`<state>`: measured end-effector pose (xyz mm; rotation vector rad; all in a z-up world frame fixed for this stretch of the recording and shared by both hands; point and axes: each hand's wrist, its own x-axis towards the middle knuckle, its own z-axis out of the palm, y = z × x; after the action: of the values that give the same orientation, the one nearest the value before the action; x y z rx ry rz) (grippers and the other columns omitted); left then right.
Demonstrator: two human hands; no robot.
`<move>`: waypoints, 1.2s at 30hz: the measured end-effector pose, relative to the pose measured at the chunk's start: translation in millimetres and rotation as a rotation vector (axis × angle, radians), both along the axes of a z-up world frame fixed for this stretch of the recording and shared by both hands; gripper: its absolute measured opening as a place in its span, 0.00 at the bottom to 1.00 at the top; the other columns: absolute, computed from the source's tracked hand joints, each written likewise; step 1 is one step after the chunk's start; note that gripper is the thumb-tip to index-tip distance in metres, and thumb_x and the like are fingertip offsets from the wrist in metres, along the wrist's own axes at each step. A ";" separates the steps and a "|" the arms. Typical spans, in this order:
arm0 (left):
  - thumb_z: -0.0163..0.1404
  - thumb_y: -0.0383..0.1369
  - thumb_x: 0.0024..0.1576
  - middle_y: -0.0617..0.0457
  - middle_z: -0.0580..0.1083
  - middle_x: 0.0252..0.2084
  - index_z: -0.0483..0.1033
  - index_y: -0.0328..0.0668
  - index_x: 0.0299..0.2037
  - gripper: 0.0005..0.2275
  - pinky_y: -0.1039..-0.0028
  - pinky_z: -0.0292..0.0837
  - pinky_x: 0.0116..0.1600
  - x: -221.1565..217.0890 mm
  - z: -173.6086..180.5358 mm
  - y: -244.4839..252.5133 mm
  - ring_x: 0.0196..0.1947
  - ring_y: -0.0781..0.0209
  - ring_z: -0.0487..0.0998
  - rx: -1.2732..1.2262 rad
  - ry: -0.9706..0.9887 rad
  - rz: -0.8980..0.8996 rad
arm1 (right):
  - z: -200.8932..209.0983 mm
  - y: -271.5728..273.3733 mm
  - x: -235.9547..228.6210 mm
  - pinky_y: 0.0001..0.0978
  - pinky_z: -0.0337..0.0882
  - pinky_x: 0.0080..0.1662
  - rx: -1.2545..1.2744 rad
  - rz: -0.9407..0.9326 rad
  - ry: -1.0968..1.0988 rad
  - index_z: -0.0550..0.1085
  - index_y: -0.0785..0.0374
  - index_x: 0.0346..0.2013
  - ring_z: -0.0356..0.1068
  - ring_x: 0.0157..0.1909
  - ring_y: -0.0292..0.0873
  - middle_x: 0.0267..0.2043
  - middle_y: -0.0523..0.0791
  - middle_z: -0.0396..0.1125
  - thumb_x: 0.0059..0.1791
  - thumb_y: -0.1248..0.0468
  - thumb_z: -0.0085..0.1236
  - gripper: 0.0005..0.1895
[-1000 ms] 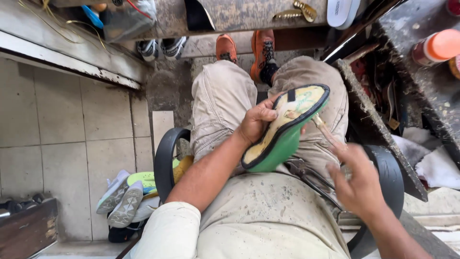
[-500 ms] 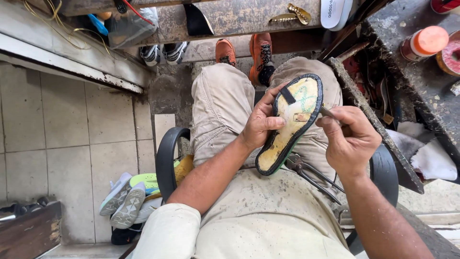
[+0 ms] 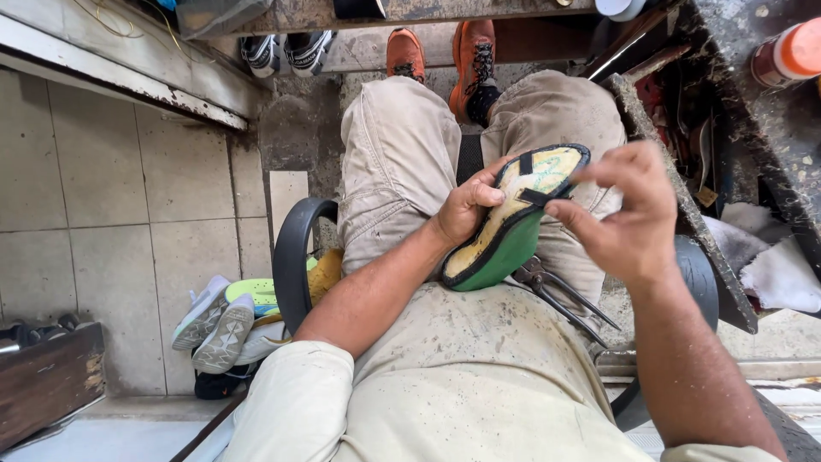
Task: The person repairs a green high-heeled shoe by hand and with pliers. They remove a broken strap, attach a new strap with a buckle, and use pliers to secure the attachment points on the shoe's sole and heel.
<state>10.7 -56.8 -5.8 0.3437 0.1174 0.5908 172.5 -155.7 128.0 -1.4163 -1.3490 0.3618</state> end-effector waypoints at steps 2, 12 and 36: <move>0.53 0.28 0.46 0.36 0.78 0.50 0.66 0.34 0.68 0.33 0.58 0.81 0.52 -4.4 -0.5 2.3 0.47 0.47 0.83 0.035 0.015 0.030 | 6.9 -0.8 -4.1 0.32 0.70 0.47 -0.103 -0.074 0.077 0.75 0.70 0.48 0.63 0.43 0.43 0.41 0.50 0.60 0.44 0.69 0.79 0.23; 0.69 0.22 0.46 0.46 0.68 0.60 0.51 0.36 0.71 0.45 0.67 0.79 0.59 -7.2 49.7 23.9 0.59 0.58 0.74 0.591 0.270 0.674 | 18.8 42.0 -54.9 0.38 0.74 0.55 0.095 -0.060 0.083 0.71 0.80 0.58 0.71 0.55 0.54 0.56 0.61 0.62 0.45 0.71 0.76 0.31; 0.65 0.41 0.55 0.47 0.73 0.46 0.74 0.41 0.42 0.16 0.57 0.72 0.52 -169.5 111.7 23.6 0.45 0.48 0.74 1.582 0.735 0.383 | -9.5 -18.2 -103.1 0.59 0.75 0.55 0.121 0.452 -0.312 0.79 0.65 0.44 0.72 0.45 0.58 0.47 0.56 0.69 0.55 0.66 0.49 0.10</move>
<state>-158.9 -33.3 105.9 2.1130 0.4182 0.8175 69.4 -174.0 118.5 -1.0881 -1.9205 0.3535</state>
